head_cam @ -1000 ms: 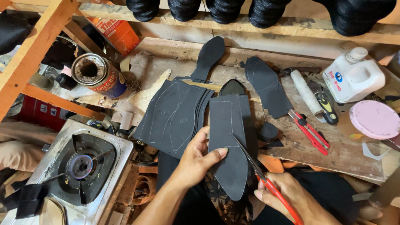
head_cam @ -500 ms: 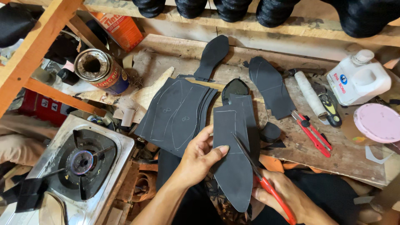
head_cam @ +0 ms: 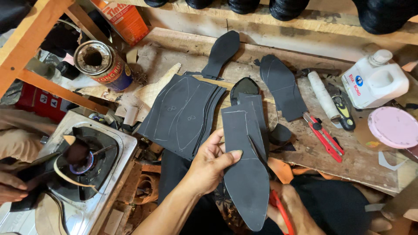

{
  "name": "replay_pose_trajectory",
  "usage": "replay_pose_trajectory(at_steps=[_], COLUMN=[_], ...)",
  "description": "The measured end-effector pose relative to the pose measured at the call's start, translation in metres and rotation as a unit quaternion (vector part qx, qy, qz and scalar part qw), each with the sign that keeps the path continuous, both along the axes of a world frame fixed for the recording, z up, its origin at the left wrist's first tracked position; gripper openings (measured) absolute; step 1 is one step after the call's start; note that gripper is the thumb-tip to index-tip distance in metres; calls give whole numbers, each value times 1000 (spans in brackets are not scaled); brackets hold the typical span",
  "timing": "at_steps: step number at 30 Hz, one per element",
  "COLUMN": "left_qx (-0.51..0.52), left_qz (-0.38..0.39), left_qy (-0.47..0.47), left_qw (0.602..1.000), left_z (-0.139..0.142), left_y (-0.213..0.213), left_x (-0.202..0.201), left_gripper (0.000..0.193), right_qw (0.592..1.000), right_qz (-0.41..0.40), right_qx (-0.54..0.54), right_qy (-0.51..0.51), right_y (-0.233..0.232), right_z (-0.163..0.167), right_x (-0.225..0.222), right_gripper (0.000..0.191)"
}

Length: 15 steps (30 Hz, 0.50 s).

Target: The person uses red-handled scissors to cut black rubber sheets along white outlines into shoe sole shapes. They repeatedly pick up sheets, cut them, and place the finished pieces on the workbench.

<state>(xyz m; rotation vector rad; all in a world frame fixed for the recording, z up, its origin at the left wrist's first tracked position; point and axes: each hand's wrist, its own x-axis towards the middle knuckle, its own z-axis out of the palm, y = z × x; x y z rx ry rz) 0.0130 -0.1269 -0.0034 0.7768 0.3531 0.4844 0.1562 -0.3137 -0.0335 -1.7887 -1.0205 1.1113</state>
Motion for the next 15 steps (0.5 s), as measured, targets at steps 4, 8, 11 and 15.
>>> replay_pose_trajectory(at_steps=[4,8,11,15], left_qx=[86,100,91,83], left_qz=[-21,45,37,36], left_qy=[39,51,50,44], left_qw=[995,993,994,995], left_z=[4,7,9,9], left_y=[16,22,15,8], left_x=[-5,2,5,8], left_gripper=[52,53,59,58], right_qw=[999,999,997,990], right_qz=[-10,1,40,35], right_qx=[1,-4,67,73], right_qy=[48,37,28,114], right_y=[-1,2,14,19], right_z=[-6,-19,-31,-39], right_x=[-3,-2,6,8], right_gripper=[33,34,33,44])
